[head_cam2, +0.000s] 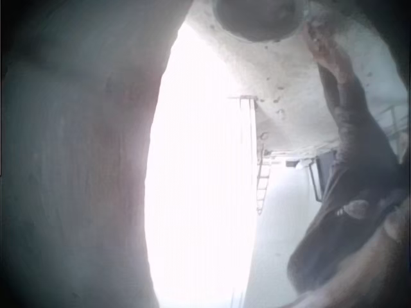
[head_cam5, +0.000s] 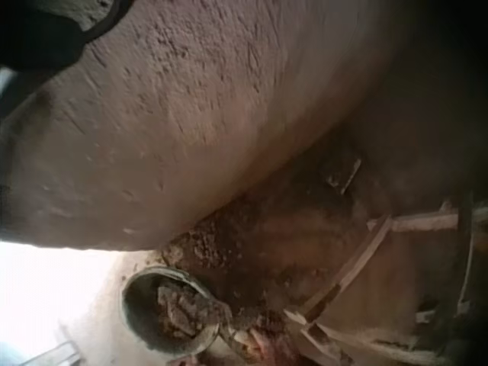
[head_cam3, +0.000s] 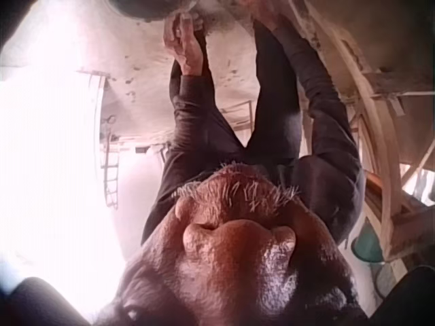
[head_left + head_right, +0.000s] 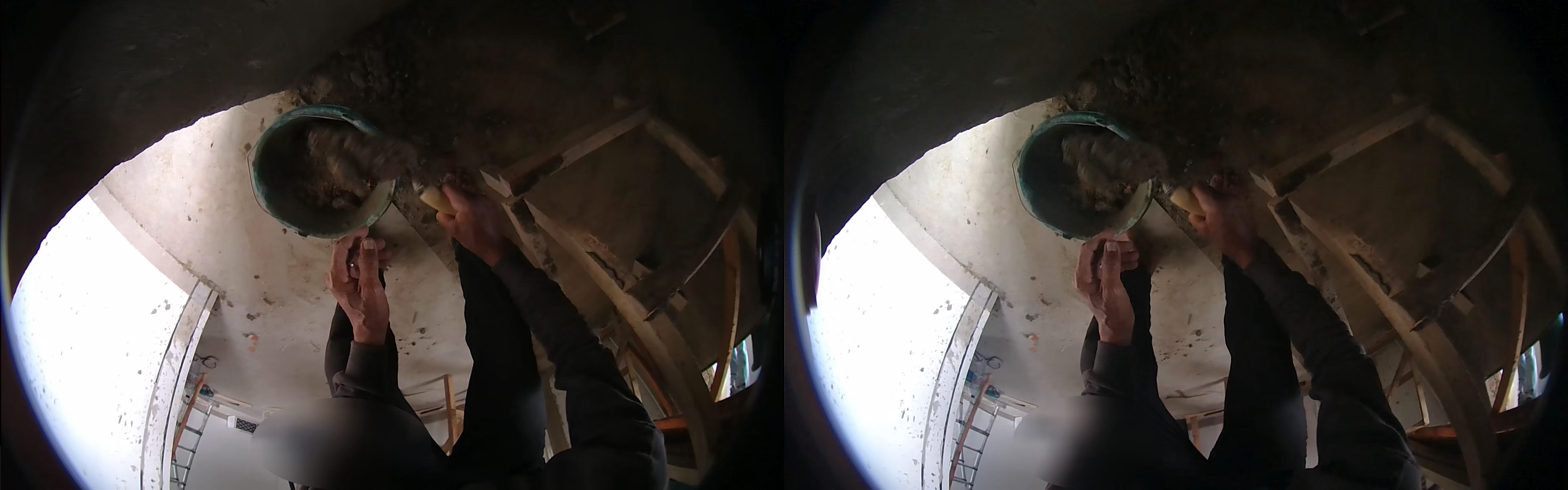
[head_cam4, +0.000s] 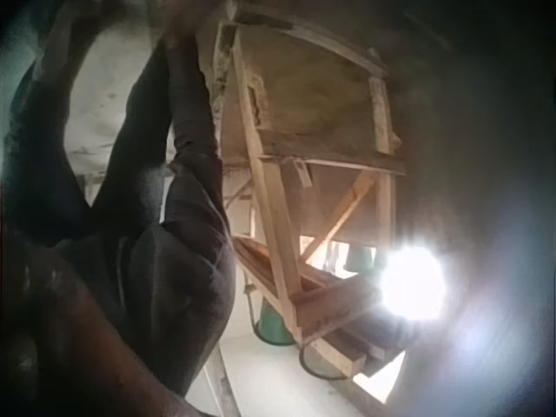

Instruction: The person applies mortar to a wall using a trowel and a wooden board. They scoop the material from a bucket onto the board and then smooth it onto the lower part of the wall surface while squatting.

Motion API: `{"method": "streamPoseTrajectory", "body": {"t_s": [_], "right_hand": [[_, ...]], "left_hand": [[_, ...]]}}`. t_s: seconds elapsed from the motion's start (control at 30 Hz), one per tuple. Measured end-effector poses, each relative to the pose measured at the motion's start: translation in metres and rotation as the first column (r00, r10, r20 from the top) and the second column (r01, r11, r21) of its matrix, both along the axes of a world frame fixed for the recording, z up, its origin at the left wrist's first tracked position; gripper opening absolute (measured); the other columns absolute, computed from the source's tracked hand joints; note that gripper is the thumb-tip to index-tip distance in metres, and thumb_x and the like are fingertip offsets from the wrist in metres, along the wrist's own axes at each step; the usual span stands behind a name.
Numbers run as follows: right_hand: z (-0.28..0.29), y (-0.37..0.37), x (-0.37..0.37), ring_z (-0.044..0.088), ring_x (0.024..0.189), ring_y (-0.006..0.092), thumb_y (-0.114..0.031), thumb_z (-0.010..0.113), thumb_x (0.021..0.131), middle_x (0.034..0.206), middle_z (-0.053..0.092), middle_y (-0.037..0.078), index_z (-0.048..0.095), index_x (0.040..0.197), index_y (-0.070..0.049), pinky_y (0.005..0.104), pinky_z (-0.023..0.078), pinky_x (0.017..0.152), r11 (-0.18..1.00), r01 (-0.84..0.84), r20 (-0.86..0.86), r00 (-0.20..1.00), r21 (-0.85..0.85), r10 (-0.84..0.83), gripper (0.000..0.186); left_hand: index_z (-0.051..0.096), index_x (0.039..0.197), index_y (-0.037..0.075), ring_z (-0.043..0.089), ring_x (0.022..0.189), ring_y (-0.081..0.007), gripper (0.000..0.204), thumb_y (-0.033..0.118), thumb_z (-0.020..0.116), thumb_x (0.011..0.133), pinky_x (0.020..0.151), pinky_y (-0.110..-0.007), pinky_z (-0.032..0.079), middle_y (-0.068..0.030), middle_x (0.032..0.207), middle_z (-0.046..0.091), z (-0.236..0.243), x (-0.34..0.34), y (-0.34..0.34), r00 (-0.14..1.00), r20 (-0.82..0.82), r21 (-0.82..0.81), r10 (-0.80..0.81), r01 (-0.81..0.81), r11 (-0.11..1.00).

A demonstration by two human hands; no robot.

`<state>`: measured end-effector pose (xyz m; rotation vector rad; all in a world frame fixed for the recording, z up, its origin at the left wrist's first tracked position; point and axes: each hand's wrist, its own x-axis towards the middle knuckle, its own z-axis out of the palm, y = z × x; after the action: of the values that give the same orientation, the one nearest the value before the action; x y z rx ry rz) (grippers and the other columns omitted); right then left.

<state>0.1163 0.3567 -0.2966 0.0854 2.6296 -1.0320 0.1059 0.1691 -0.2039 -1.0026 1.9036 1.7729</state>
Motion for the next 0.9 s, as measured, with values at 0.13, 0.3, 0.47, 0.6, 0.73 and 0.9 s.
{"method": "streamPoseTrajectory", "body": {"t_s": [0.13,0.3,0.47,0.6,0.73,0.9], "right_hand": [[-0.012,-0.01,0.009,0.056,0.088,0.0385,-0.013,0.067,0.067,0.089,0.058,0.021,0.057,0.099,-0.003,0.0441,0.046,0.074,0.987,0.134,-0.044,0.99,0.088,-0.131,0.035],[-0.041,0.013,-0.022,0.061,0.096,0.038,-0.019,0.062,0.077,0.101,0.062,0.025,0.051,0.123,0.0,0.0435,0.048,0.08,0.895,0.422,0.205,0.872,0.146,-0.444,0.051],[-0.131,0.078,-0.073,0.058,0.106,0.0375,-0.021,0.06,0.079,0.111,0.06,0.024,0.047,0.129,0.0,0.0423,0.046,0.087,0.832,0.427,0.015,0.887,0.354,-0.462,0.056],[-0.167,0.094,-0.11,0.062,0.094,0.036,-0.024,0.061,0.079,0.102,0.063,0.018,0.057,0.118,-0.009,0.0443,0.05,0.079,0.794,0.318,-0.028,0.934,0.518,-0.356,0.042],[-0.177,0.075,-0.107,0.061,0.094,0.038,-0.016,0.063,0.076,0.105,0.062,0.02,0.057,0.116,-0.007,0.0455,0.049,0.08,0.831,0.351,-0.05,0.929,0.431,-0.367,0.041],[-0.164,0.056,-0.078,0.061,0.093,0.0382,-0.011,0.063,0.076,0.1,0.063,0.019,0.056,0.116,-0.005,0.0446,0.048,0.08,0.9,0.363,-0.083,0.932,0.241,-0.353,0.042]], "left_hand": [[0.06,0.104,0.001,0.061,0.075,-0.014,0.024,0.021,0.058,0.091,0.068,-0.026,0.05,-0.008,0.086,0.064,-0.003,0.001,-0.001,0.999,0.034,0.019,-0.037,0.036,0.999],[0.06,0.102,0.0,0.06,0.073,-0.0129,0.023,0.018,0.058,0.089,0.067,-0.026,0.049,-0.0067,0.082,0.061,-0.009,0.006,-0.009,0.993,0.098,0.032,-0.067,0.064,0.997],[0.059,0.101,-0.002,0.058,0.071,-0.0124,0.023,0.017,0.057,0.087,0.065,-0.026,0.046,-0.0066,0.077,0.059,-0.007,-0.001,0.001,0.974,0.177,0.06,-0.142,0.133,0.989],[0.059,0.1,-0.002,0.058,0.071,-0.0136,0.024,0.018,0.057,0.088,0.065,-0.027,0.046,-0.0077,0.079,0.06,-0.012,-0.001,-0.002,0.963,0.153,0.116,-0.222,0.206,0.972],[0.058,0.103,-0.002,0.06,0.077,-0.0159,0.026,0.02,0.057,0.089,0.069,-0.028,0.047,-0.0082,0.085,0.061,-0.011,-0.002,-0.003,0.93,0.203,0.145,-0.306,0.281,0.949],[0.057,0.107,-0.002,0.061,0.082,-0.0172,0.029,0.021,0.057,0.089,0.072,-0.03,0.047,-0.0087,0.091,0.061,-0.011,-0.004,-0.002,0.903,0.252,0.188,-0.347,0.306,0.933]]}}
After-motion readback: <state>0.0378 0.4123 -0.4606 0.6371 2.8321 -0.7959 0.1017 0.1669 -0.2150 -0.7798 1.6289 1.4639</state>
